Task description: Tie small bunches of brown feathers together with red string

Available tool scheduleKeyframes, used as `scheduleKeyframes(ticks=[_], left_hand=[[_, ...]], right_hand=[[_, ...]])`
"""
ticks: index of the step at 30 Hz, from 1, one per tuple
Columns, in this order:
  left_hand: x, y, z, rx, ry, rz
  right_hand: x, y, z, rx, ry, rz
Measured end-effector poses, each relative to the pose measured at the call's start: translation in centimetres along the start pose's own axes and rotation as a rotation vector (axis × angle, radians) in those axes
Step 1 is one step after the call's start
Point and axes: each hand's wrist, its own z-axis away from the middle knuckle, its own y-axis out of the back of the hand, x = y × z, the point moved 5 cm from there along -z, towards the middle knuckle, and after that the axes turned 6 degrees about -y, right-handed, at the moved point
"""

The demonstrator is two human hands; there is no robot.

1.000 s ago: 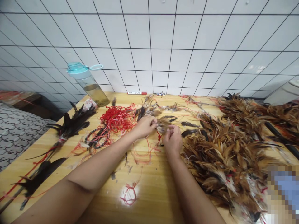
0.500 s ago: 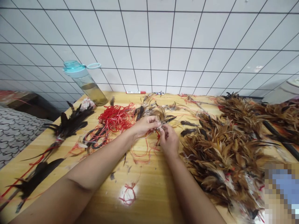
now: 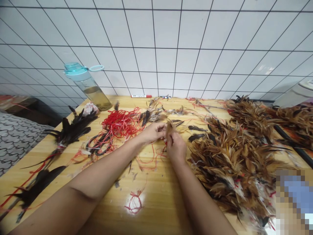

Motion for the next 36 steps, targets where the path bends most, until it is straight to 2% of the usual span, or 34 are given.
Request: scheduleKeyframes(ticks=[6, 11, 14, 18, 23, 26, 33, 36], left_hand=[[0.1, 1.5, -0.1, 0.189, -0.023, 0.165], [-0.2, 2.9, -0.4, 0.289, -0.057, 0.354], [-0.4, 2.6, -0.3, 0.246, -0.029, 0.369], [0.0, 1.6, 0.1, 0.177, 0.041, 0.271], [1.7, 0.1, 0.7, 0.058, -0.012, 0.227], [1.8, -0.1, 0.6, 0.035, -0.041, 0.232], [-0.2, 0.1, 0.2, 0.043, 0.016, 0.292], [-0.2, 0.8, 0.1, 0.067, -0.018, 0.233]], right_hand=[[0.1, -0.4, 0.0, -0.027, 0.001, -0.04], [0.4, -0.2, 0.0, 0.054, -0.018, -0.114], [0.3, 0.3, 0.1, 0.114, -0.003, -0.142], [-0.1, 0.7, 0.2, 0.15, 0.056, -0.171], [-0.1, 0.4, 0.1, 0.11, 0.125, -0.29], [0.2, 0.1, -0.2, 0.086, 0.133, -0.409], [0.6, -0.5, -0.6, -0.015, 0.029, -0.613], [0.9, -0.5, -0.7, -0.02, -0.062, -0.685]])
